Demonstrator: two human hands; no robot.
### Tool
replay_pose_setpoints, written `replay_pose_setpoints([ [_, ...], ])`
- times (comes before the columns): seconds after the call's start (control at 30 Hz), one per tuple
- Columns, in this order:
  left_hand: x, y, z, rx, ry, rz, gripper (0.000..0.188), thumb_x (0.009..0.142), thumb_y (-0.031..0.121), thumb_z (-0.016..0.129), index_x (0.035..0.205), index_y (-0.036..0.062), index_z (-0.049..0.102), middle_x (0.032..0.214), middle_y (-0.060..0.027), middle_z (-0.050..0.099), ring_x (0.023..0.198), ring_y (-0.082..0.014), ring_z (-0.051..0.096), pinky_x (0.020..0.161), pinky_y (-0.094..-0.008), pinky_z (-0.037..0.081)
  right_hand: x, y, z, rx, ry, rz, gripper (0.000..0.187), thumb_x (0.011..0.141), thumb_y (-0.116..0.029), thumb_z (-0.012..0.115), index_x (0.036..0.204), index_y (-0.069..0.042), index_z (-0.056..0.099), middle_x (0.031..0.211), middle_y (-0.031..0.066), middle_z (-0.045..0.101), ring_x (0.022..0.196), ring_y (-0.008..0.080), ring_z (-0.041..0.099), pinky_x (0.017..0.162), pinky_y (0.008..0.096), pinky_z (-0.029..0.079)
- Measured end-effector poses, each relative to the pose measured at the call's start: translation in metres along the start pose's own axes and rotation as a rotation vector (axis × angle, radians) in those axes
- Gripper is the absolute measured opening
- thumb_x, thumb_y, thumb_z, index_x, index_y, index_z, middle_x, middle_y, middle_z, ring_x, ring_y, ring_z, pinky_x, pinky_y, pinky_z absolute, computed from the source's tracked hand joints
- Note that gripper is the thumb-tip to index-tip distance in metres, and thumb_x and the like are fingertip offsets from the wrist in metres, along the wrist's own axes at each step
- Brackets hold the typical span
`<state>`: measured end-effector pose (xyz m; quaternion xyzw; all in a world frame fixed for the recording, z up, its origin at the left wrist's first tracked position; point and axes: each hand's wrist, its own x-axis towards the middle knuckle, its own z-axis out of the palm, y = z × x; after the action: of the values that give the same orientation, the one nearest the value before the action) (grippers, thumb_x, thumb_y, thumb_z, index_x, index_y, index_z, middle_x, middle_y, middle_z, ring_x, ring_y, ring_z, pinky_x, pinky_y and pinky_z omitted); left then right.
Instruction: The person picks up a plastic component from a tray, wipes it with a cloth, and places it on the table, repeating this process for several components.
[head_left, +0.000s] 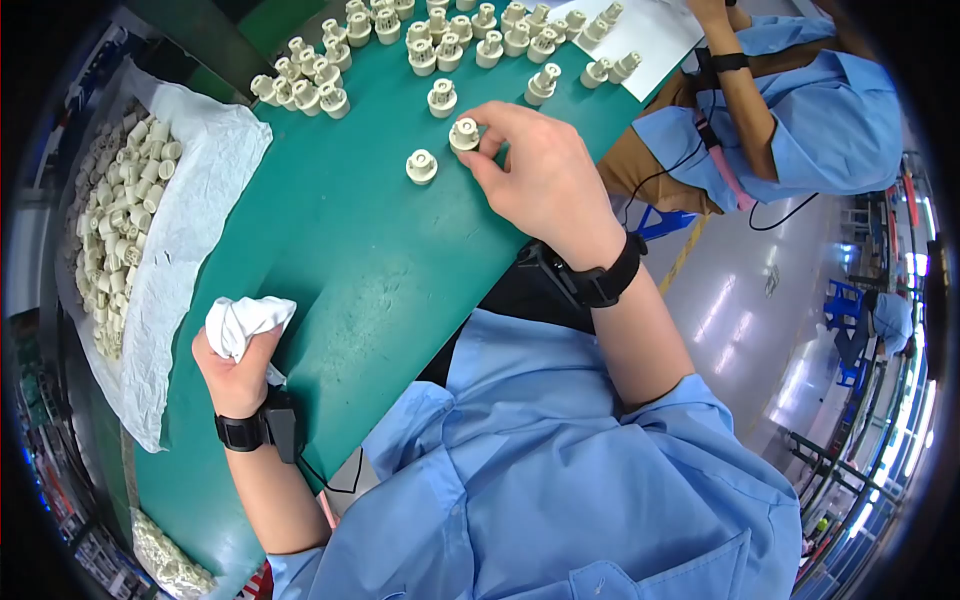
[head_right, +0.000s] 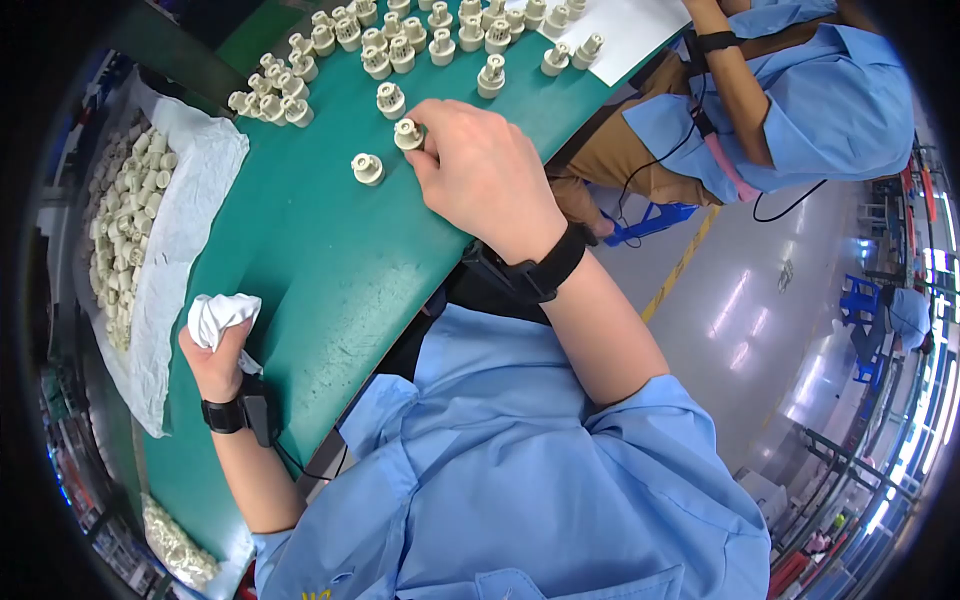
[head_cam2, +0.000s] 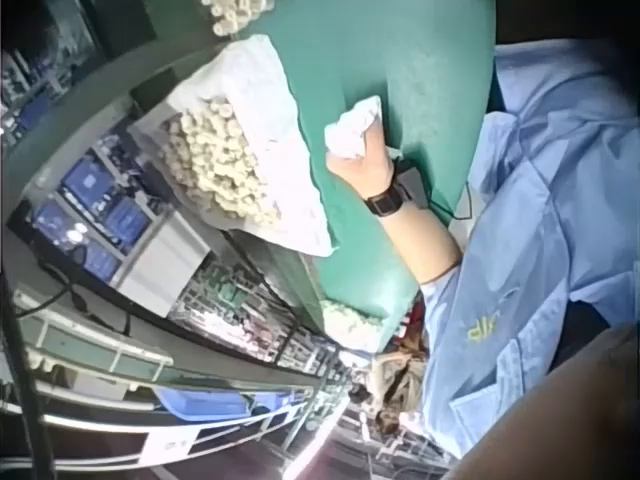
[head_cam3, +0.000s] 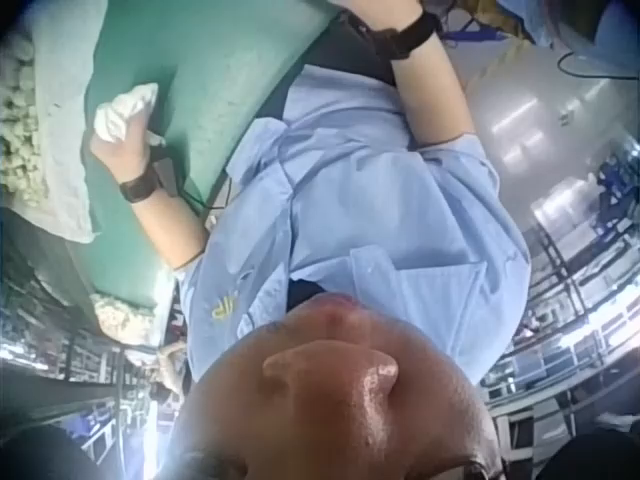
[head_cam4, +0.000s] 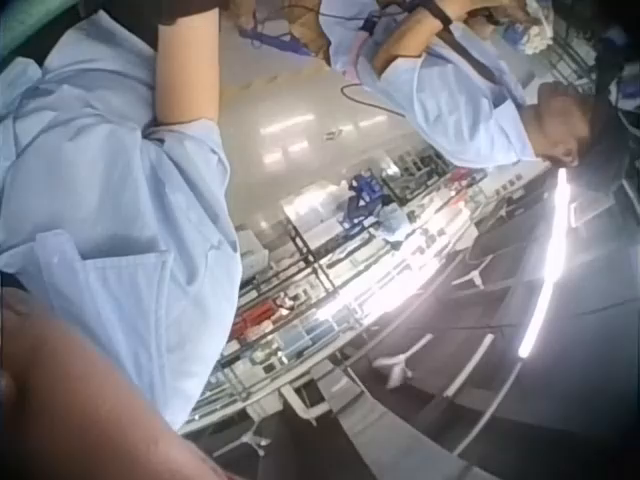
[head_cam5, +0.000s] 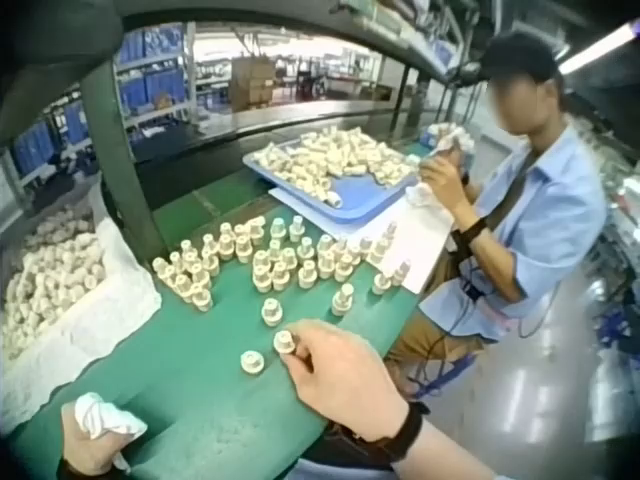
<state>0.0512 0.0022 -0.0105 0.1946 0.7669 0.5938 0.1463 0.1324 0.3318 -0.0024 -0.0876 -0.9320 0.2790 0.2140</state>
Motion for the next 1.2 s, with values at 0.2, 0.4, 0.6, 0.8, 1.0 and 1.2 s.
replay_pose_setpoints([
  [0.2,-0.001,0.003,-0.002,-0.001,0.009,-0.001,0.015,0.073,-0.007,0.063,0.088,-0.0032,0.063,0.083,-0.0051,0.065,0.075,-0.0114,0.060,0.069,-0.0247,0.048,-0.005,0.000,-0.023,0.141,0.067,0.037,0.030,0.078,-0.009,0.067,0.106,-0.004,0.058,0.066,0.0054,0.059,0.052,0.0124,0.058,0.047,0.0270,0.043],
  [0.4,0.001,0.002,0.001,-0.028,-0.008,0.031,0.013,0.074,-0.005,0.063,0.087,-0.0027,0.064,0.081,-0.0036,0.064,0.073,-0.0104,0.060,0.067,-0.0241,0.047,0.008,0.015,-0.045,0.466,0.174,0.552,0.044,0.089,-0.030,0.061,0.116,0.002,0.049,0.067,0.0082,0.060,0.050,0.0141,0.059,0.042,0.0246,0.045],
  [0.6,0.000,0.004,0.002,0.000,-0.002,0.020,0.012,0.074,-0.004,0.063,0.086,-0.0023,0.065,0.080,-0.0030,0.064,0.073,-0.0100,0.059,0.066,-0.0239,0.047,0.028,0.031,-0.044,0.672,-0.037,0.702,0.057,0.092,-0.042,0.052,0.120,0.006,0.042,0.072,0.0172,0.063,0.053,0.0199,0.063,0.044,0.0261,0.051],
  [0.8,0.000,0.006,0.002,-0.006,-0.005,0.005,0.012,0.073,-0.004,0.063,0.085,-0.0024,0.065,0.078,-0.0032,0.064,0.071,-0.0100,0.059,0.065,-0.0238,0.046,0.036,0.048,-0.042,0.911,-0.162,0.742,0.057,0.092,-0.043,0.051,0.119,0.006,0.039,0.081,0.0245,0.065,0.061,0.0244,0.067,0.051,0.0278,0.055],
  [1.0,-0.001,0.006,0.001,-0.005,-0.004,-0.011,0.013,0.071,-0.004,0.063,0.084,-0.0027,0.064,0.077,-0.0039,0.065,0.070,-0.0102,0.059,0.064,-0.0237,0.046,0.036,0.051,-0.044,0.976,-0.178,0.789,0.051,0.093,-0.040,0.051,0.114,0.005,0.044,0.085,0.0263,0.065,0.067,0.0254,0.068,0.058,0.0287,0.058],
  [1.2,0.001,0.007,0.002,0.008,0.000,0.011,0.012,0.070,-0.004,0.064,0.082,-0.0025,0.064,0.076,-0.0044,0.065,0.069,-0.0107,0.060,0.062,-0.0235,0.045,0.041,0.051,-0.042,0.962,-0.199,0.788,0.046,0.094,-0.037,0.050,0.110,0.005,0.049,0.088,0.0260,0.065,0.073,0.0252,0.069,0.064,0.0292,0.059],
])
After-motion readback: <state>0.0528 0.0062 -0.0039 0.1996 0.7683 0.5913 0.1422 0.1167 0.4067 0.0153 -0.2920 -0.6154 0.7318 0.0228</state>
